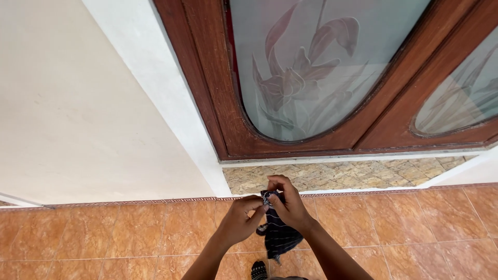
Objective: The person wipes a frosted glass door with a dark striped cloth, moving the cloth in circular and back-and-forth motions across the surface. The person occasionally folds the cloth and continues wiping the same door panel throughout the clip.
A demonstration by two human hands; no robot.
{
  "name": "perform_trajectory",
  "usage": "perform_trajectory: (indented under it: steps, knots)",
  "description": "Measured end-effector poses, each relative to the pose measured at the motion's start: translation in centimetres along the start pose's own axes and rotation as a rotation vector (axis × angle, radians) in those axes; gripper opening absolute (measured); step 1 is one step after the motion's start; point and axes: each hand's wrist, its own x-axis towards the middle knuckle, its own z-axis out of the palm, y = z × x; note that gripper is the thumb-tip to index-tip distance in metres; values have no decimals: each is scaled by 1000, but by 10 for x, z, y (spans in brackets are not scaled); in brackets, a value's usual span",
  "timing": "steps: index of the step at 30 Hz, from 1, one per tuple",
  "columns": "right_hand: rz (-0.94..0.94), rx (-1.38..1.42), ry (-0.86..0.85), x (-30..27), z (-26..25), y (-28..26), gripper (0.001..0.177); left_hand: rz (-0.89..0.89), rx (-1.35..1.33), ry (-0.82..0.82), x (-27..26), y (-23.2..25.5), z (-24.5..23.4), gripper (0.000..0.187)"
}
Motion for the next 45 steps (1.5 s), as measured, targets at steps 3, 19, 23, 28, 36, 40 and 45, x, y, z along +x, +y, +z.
perform_trajectory:
  steps: [3,19,23,28,36,40,45]
  knots:
    - [79,34,-16,-1,-12,-10,41,2,42,50,5,-3,4,22]
    - [298,16,22,-143,-220,-60,11,-206,187,-255,67,105,161,55]
    - [366,-126,175,-222,-294,-40,11,-275,136,-534,87,113,245,66]
    - [437,-203,371,-275,-348,-69,17,-317,-181,-646,99,125,344,81]
    - [491,-319,326,-298,-387,-91,21,-125,-224,-794,142,110,413,41]
    - [682,-298,301,-292,-399,-69,26,-138,-207,-704,169,100,409,21]
    - [916,-291,146,-258,-413,-19,26,-174,-197,-515,207,61,370,26]
